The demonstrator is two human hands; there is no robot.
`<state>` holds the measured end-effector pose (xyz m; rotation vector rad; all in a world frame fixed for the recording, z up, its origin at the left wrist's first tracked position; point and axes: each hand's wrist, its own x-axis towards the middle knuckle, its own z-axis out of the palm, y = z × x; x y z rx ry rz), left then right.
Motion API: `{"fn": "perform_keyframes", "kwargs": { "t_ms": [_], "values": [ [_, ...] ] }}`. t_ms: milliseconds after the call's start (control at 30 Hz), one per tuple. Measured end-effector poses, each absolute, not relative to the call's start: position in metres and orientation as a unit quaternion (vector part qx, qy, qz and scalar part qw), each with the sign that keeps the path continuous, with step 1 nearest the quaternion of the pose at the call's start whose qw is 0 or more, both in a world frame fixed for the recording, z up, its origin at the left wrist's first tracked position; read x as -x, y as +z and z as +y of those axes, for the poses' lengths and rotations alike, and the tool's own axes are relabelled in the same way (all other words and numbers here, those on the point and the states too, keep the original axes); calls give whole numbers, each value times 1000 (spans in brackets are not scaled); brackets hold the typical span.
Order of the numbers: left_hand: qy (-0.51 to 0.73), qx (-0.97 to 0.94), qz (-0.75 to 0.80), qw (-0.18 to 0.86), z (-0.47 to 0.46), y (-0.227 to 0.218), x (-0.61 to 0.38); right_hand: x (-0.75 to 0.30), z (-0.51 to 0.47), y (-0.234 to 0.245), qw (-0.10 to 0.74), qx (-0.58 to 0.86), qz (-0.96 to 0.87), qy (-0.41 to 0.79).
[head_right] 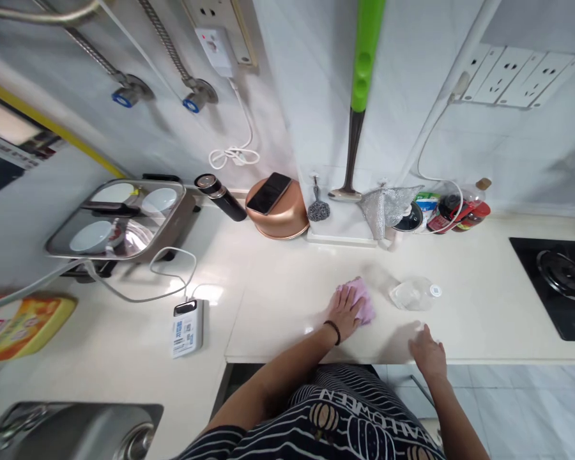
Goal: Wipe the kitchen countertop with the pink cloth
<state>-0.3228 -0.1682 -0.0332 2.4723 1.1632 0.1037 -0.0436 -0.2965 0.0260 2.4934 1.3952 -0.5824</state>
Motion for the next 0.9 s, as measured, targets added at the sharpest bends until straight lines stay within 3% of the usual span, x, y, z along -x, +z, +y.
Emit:
{"fn": "perform_keyframes", "kwargs": {
  "t_ms": [333,500,900],
  "values": [
    [3,-626,766,143,-65,-17,510,46,-291,29,84,-852,472,-209],
    [15,-548,828,117,-42,-15,505,48,-292,28,73,-851,471,-220],
    [9,-849,467,247,-42,-28,240,53,-287,40,56,-860,449,-236]
  ]
}}
